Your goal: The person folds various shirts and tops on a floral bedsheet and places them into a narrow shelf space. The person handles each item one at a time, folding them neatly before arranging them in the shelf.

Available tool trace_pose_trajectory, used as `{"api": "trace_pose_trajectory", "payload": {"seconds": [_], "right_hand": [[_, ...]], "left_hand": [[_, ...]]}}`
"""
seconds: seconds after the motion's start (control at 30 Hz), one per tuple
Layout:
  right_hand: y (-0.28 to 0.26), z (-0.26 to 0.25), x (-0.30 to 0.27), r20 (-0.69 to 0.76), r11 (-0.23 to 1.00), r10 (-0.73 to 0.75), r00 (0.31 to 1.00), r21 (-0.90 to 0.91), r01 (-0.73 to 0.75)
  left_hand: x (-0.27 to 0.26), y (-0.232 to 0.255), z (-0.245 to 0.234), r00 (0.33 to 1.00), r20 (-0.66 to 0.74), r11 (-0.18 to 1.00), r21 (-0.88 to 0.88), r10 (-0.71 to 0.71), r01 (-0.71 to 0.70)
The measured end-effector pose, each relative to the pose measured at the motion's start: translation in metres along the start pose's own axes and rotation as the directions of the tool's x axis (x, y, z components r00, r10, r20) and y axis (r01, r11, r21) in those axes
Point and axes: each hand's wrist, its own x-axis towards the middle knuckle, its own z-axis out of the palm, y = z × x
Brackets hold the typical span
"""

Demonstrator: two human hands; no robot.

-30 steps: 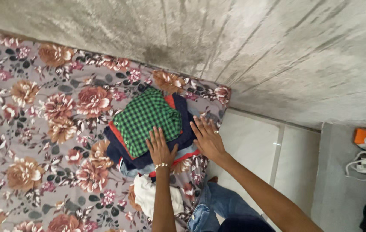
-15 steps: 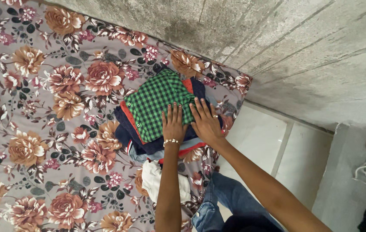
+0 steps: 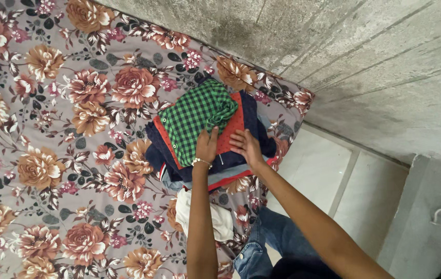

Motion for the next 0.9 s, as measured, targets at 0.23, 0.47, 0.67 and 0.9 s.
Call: {"api": "trace_pose_trajectory", "payload": {"seconds": [0.23, 0.47, 0.67, 0.9], "right_hand": [[-0.015, 0.044, 0.003, 0.254, 0.782, 0.076, 0.964, 0.585, -0.216], [-0.019, 0.064, 0.021, -0.082, 0.976, 0.136, 0.987, 0.181, -0.119], [-0.024, 0.068, 0.035, -0.156, 0.939, 0.252, 0.955, 0.280, -0.202], [-0.059, 0.090, 0.008, -0.037, 0.936, 0.126, 0.991, 0.337, -0.106]], "left_hand": [[-0.063, 0.056, 0.001, 0.793, -0.262, 0.738, 0.596, 0.550, -0.315], [-0.131, -0.011, 0.081, 0.770, -0.608, 0.972, -0.227, -0.194, 0.065], [-0.049, -0.054, 0.104, 0.819, 0.343, -0.425, -0.895, -0.459, 0.136], [0.016, -0.032, 0.070, 0.999, -0.022, -0.566, -0.823, -0.038, -0.040]]}}
